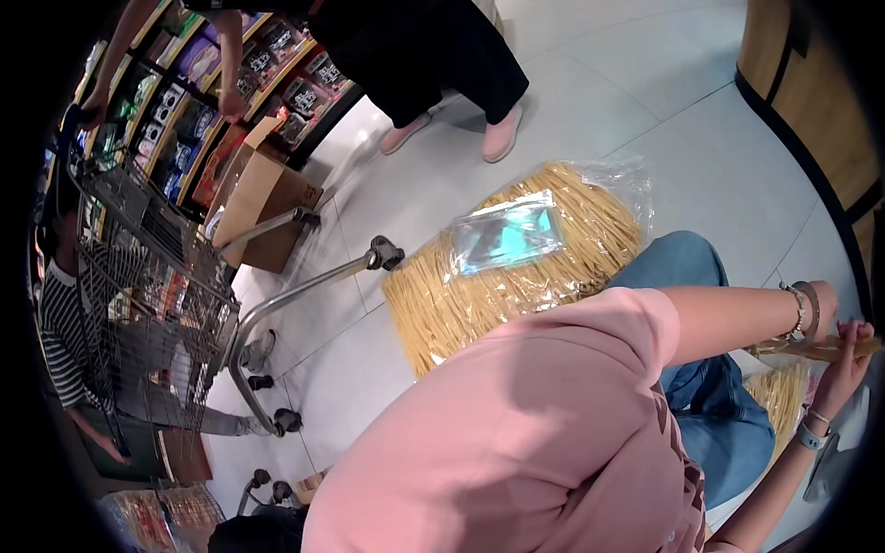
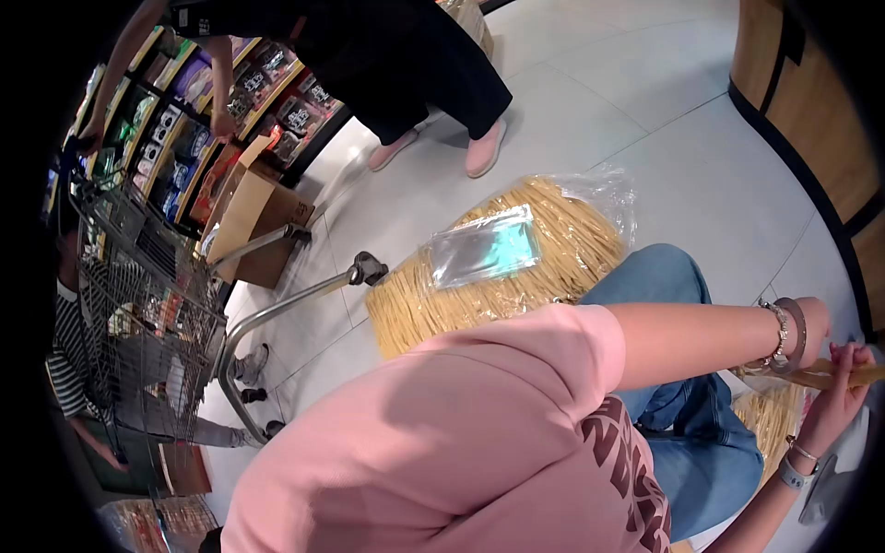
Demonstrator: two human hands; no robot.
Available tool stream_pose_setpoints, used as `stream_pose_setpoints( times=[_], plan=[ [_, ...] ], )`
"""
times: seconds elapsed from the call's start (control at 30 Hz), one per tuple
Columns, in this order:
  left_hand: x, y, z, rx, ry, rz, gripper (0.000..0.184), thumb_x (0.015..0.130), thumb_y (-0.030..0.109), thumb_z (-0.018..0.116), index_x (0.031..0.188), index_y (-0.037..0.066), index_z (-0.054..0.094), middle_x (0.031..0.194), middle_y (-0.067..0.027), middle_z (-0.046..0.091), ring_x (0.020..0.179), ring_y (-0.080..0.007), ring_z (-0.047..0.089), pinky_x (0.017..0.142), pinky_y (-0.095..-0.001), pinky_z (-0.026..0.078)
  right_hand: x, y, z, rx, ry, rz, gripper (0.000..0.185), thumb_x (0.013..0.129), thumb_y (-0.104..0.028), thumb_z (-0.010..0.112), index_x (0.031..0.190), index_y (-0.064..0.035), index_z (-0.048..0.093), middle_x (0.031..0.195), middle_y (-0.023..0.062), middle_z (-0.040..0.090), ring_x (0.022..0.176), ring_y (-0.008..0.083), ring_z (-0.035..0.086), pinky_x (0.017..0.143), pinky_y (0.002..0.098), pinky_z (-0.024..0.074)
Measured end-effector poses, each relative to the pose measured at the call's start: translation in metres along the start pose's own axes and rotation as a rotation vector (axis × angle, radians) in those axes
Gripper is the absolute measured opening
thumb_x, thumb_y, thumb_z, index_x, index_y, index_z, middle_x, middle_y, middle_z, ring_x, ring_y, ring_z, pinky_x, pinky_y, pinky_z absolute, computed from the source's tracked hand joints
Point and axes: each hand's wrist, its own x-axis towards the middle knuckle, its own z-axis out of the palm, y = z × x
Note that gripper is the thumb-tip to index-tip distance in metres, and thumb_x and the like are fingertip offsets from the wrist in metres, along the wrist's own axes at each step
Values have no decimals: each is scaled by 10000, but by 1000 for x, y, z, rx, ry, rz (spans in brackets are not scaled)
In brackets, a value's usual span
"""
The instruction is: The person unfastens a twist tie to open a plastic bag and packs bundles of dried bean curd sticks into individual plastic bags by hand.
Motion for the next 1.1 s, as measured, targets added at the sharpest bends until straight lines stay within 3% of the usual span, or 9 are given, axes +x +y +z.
stream_pose_setpoints(
  times=[0.13,0.27,0.4,0.47,0.57,0.63,0.77,0.93,1.1],
  plan=[
    [5,-6,-6,51,22,-12,353,562,147,689,906,71,673,888,-127,653,879,-233,626,752,-300,494,-1,-11,9,-307,-95,-13,273,903,-140,518,1133,1,481,1097,49,508,1013,129,488,935,266,346],
    [26,-13,6,220,1,0,246,572,201,674,795,101,690,797,-99,659,803,-239,633,701,-314,498,5,-8,-24,-452,-98,-89,256,941,-185,443,1086,18,500,991,56,521,905,106,513,810,227,406],
    [16,-5,-5,278,-57,44,212,604,211,645,784,108,689,786,-86,658,787,-234,632,695,-315,494,-17,-82,48,-562,113,-409,265,942,-230,430,842,12,470,756,112,538,645,195,505,599,288,433],
    [15,-5,-2,314,-42,83,208,616,219,638,785,110,690,789,-94,657,792,-235,631,700,-315,494,-22,-102,68,-432,185,-103,213,926,-187,468,894,22,487,744,93,534,640,179,503,582,266,420],
    [12,-4,4,335,2,98,223,621,231,637,799,108,690,797,-103,655,799,-242,630,701,-315,493,-6,-6,-11,-692,-82,-103,286,946,-207,430,1086,34,494,1037,87,540,951,139,508,858,256,390],
    [6,-3,3,288,20,87,239,624,237,634,816,105,689,803,-108,655,802,-248,629,700,-316,493,-11,5,2,-662,-391,-59,249,942,-178,433,1081,19,498,1059,89,534,947,157,519,833,265,406],
    [7,-10,8,192,72,97,254,629,233,620,837,101,684,811,-110,655,804,-255,628,694,-326,493,-17,-1,-1,-676,-299,-133,255,921,-176,474,1082,20,497,1085,94,525,959,170,511,867,286,382],
    [0,5,-1,344,53,260,205,645,214,593,799,105,674,792,-124,647,768,-281,621,666,-353,488,-26,-45,14,-734,-222,-136,233,851,-58,570,1072,-1,522,996,59,563,840,106,530,723,211,425],
    [-29,29,-29,31,81,216,454,600,251,715,990,36,628,968,-191,605,967,-304,565,860,-346,434,-25,-103,31,-563,-336,58,149,819,-72,599,922,8,528,852,42,548,782,104,527,702,233,444]
  ],
)
